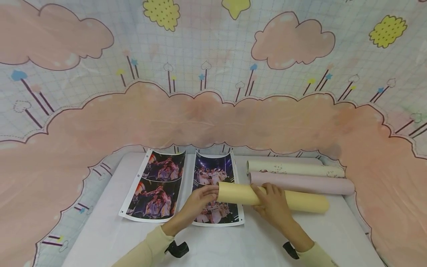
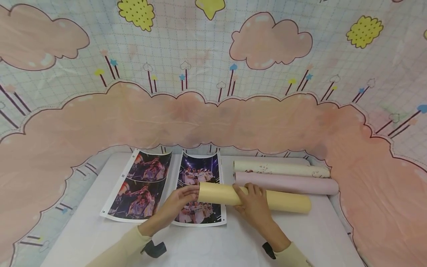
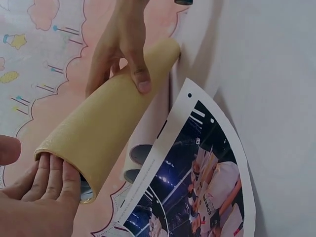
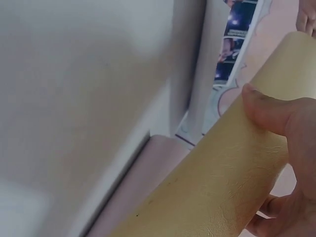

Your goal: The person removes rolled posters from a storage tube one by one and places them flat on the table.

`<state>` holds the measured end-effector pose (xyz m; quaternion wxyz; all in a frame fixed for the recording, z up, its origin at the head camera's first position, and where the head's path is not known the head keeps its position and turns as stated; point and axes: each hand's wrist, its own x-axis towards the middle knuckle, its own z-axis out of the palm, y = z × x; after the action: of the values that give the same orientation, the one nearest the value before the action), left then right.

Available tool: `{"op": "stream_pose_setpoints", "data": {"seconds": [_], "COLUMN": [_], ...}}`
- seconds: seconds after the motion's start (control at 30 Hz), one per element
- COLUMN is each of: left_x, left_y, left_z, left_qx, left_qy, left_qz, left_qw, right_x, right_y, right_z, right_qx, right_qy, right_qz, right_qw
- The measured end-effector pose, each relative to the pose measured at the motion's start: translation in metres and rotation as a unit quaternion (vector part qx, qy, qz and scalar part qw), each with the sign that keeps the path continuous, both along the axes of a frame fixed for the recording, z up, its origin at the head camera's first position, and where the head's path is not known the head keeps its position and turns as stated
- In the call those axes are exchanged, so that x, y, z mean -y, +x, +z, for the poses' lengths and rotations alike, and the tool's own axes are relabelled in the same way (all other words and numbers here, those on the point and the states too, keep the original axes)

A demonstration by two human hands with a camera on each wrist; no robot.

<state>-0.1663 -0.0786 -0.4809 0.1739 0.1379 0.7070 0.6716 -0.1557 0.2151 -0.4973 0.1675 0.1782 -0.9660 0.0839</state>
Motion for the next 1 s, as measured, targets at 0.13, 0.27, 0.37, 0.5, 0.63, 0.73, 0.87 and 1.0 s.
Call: {"op": "stream_pose_setpoints", "data": {"seconds": [0.13,0.27,0.37,0.5,0.63,0.73,0.87,1.0], "left_x": [0.000,-0.001,-0.002,0.000,0.000,-0.002,-0.003,-0.001], "left_y": [0.000,0.000,0.000,0.002,0.003,0.003,0.002,0.001], "left_z": [-0.003,-0.003,-0.004,-0.005,-0.007,-0.010,-0.013,-0.017], "left_qx": [-0.001,-0.009,-0.014,-0.023,-0.018,-0.008,0.010,0.023], "left_qy": [-0.009,-0.028,-0.040,-0.046,-0.037,-0.024,-0.012,-0.008], "left_qz": [0.005,0.013,0.021,0.022,0.018,0.020,0.019,0.009], "left_qw": [0.9999,0.9995,0.9989,0.9985,0.9990,0.9995,0.9997,0.9997], "right_x": [0.004,0.009,0.012,0.015,0.016,0.018,0.020,0.020], "right_y": [0.002,0.003,0.004,0.003,0.002,0.001,0.001,0.000], "right_z": [-0.002,-0.004,-0.004,-0.006,-0.008,-0.010,-0.011,-0.011], "right_qx": [0.002,0.006,0.003,0.000,0.006,0.009,0.018,0.029], "right_qy": [-0.003,-0.006,-0.012,-0.021,-0.026,-0.026,-0.030,-0.031], "right_qz": [-0.003,0.000,0.006,0.007,0.007,0.005,0.003,0.007], "right_qw": [1.0000,1.0000,0.9999,0.9998,0.9996,0.9996,0.9994,0.9991]}}
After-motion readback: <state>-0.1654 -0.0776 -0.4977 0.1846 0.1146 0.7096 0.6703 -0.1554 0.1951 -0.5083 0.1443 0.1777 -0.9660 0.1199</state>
